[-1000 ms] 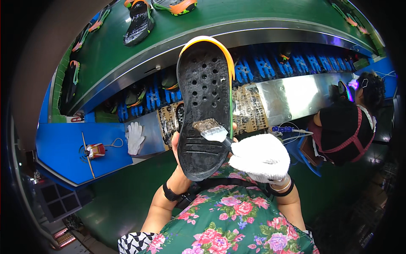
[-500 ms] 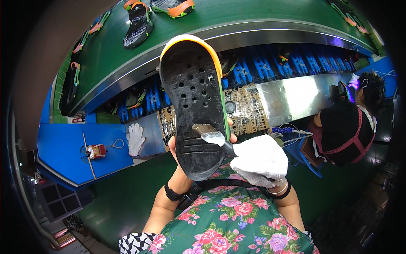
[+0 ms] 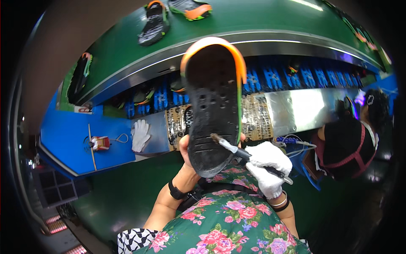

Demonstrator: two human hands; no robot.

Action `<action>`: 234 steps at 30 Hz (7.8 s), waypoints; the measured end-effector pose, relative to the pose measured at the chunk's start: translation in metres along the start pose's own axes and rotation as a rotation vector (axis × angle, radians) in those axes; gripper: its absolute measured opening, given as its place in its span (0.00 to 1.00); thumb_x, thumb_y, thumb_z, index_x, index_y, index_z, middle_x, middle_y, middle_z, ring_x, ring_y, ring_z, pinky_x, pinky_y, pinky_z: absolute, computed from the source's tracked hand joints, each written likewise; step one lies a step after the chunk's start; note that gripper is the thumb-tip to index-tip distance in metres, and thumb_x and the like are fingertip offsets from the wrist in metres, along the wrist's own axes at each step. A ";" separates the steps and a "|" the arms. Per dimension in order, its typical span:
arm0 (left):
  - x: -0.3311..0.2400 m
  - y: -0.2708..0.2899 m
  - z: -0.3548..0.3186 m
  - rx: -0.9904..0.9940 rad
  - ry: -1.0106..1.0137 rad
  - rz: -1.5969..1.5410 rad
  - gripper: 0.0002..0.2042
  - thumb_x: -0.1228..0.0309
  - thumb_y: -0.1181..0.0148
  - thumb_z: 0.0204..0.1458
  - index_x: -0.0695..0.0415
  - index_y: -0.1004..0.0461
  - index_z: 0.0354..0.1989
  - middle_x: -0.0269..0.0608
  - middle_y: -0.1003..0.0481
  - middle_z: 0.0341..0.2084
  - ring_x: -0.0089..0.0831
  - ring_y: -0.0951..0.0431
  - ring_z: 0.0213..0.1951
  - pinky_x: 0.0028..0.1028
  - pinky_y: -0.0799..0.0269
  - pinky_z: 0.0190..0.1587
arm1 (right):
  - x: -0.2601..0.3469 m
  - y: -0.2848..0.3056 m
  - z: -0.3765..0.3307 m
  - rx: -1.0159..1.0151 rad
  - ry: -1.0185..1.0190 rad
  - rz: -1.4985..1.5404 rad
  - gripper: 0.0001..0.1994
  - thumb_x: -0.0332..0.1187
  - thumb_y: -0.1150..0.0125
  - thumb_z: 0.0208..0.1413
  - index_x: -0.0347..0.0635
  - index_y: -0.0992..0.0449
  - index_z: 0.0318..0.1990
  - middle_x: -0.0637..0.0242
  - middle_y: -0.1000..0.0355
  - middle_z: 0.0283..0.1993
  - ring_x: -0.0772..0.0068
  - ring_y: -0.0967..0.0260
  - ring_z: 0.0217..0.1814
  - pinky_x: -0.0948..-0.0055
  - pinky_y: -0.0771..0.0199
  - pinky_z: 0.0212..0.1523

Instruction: Brushing glue or chemical primer onto the bottom of shoe soles on an assembly line.

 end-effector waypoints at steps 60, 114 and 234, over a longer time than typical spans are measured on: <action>-0.226 0.006 0.199 -0.439 -0.814 2.035 0.46 0.56 0.27 0.51 0.61 0.45 0.75 0.61 0.33 0.61 0.55 0.34 0.64 0.47 0.38 0.67 | -0.109 0.030 -0.055 -0.395 -0.524 0.371 0.11 0.21 0.35 0.55 0.29 0.18 0.46 0.59 0.19 0.37 0.75 0.26 0.32 0.78 0.26 0.35; 0.094 -0.018 0.066 0.040 0.240 -0.090 0.40 0.66 0.37 0.38 0.61 0.33 0.67 0.49 0.24 0.58 0.48 0.23 0.57 0.44 0.29 0.65 | 0.009 0.109 0.025 -0.243 0.129 -0.181 0.10 0.19 0.24 0.44 0.37 0.15 0.37 0.56 0.17 0.43 0.68 0.18 0.41 0.70 0.19 0.42; 0.043 0.034 0.106 -0.002 0.037 0.257 0.56 0.15 0.63 0.46 0.67 0.31 0.51 0.47 0.27 0.42 0.42 0.24 0.46 0.48 0.29 0.57 | -0.032 0.062 0.009 0.043 0.076 -0.168 0.10 0.23 0.24 0.45 0.40 0.14 0.36 0.57 0.17 0.39 0.61 0.19 0.36 0.67 0.20 0.37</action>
Point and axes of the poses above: each hand's wrist, its own z-axis towards the middle knuckle, its own y-axis out of the back of the hand, x = y × z, the point moved 8 cm from there along z, towards the middle knuckle
